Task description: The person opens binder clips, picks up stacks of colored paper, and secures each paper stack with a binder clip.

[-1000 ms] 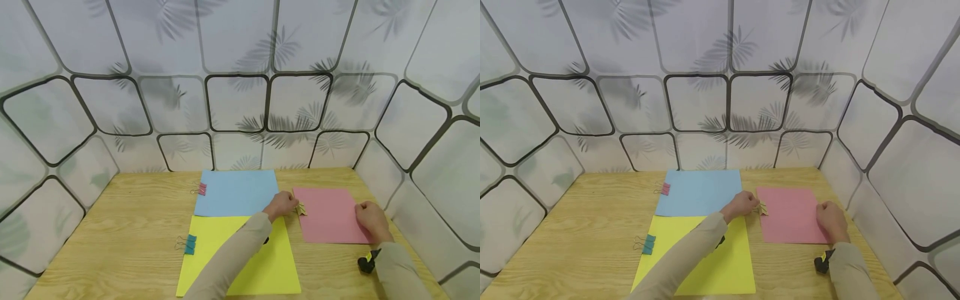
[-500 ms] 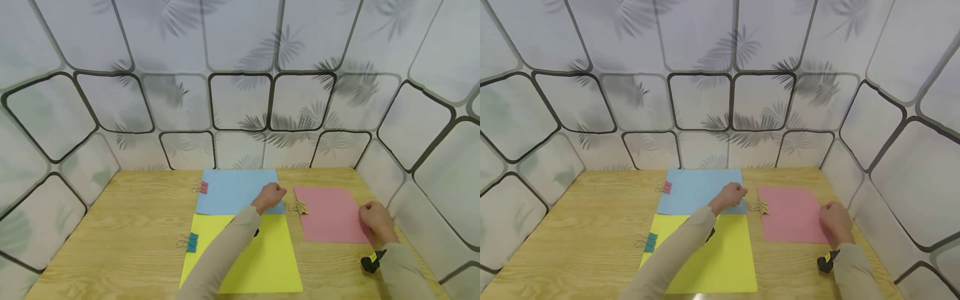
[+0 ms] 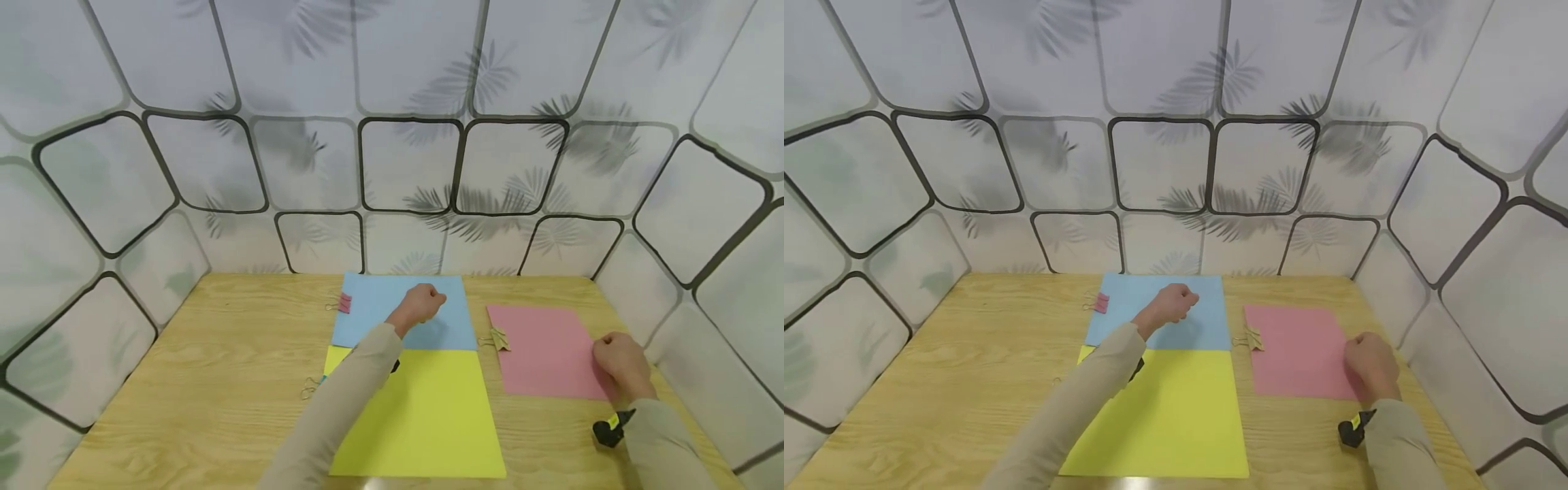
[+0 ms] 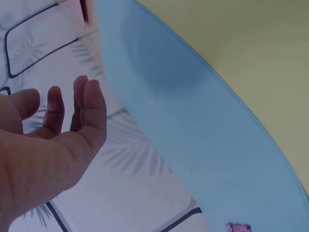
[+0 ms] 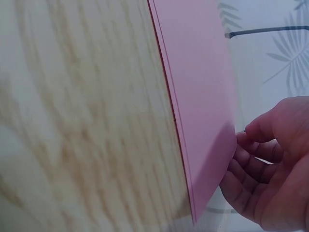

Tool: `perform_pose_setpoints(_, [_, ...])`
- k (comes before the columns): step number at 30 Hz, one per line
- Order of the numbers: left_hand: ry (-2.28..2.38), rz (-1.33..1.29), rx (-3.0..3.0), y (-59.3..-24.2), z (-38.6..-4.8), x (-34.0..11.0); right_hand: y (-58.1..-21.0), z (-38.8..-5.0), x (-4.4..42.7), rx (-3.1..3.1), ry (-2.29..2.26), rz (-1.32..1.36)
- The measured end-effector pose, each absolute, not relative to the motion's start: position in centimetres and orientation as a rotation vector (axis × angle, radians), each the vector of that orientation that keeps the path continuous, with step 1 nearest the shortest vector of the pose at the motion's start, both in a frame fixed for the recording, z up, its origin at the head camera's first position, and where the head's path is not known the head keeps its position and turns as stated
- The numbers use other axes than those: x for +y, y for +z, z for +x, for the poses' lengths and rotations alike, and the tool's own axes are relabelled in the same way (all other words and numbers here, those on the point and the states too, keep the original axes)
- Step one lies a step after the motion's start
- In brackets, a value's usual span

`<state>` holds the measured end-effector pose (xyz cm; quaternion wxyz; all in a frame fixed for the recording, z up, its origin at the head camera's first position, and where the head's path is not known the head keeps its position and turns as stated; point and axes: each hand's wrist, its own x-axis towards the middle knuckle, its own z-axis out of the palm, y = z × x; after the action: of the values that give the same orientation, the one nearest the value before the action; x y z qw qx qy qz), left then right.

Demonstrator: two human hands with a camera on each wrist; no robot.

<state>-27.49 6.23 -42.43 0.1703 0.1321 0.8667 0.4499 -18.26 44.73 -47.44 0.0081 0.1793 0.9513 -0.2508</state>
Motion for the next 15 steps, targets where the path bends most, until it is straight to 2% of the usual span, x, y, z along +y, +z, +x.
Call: perform_pose_setpoints(15, [1.182, 0.418, 2.557, -41.4, -27.7, 3.5, -47.2, -18.5, 45.8, 3.006, -0.713, 0.481])
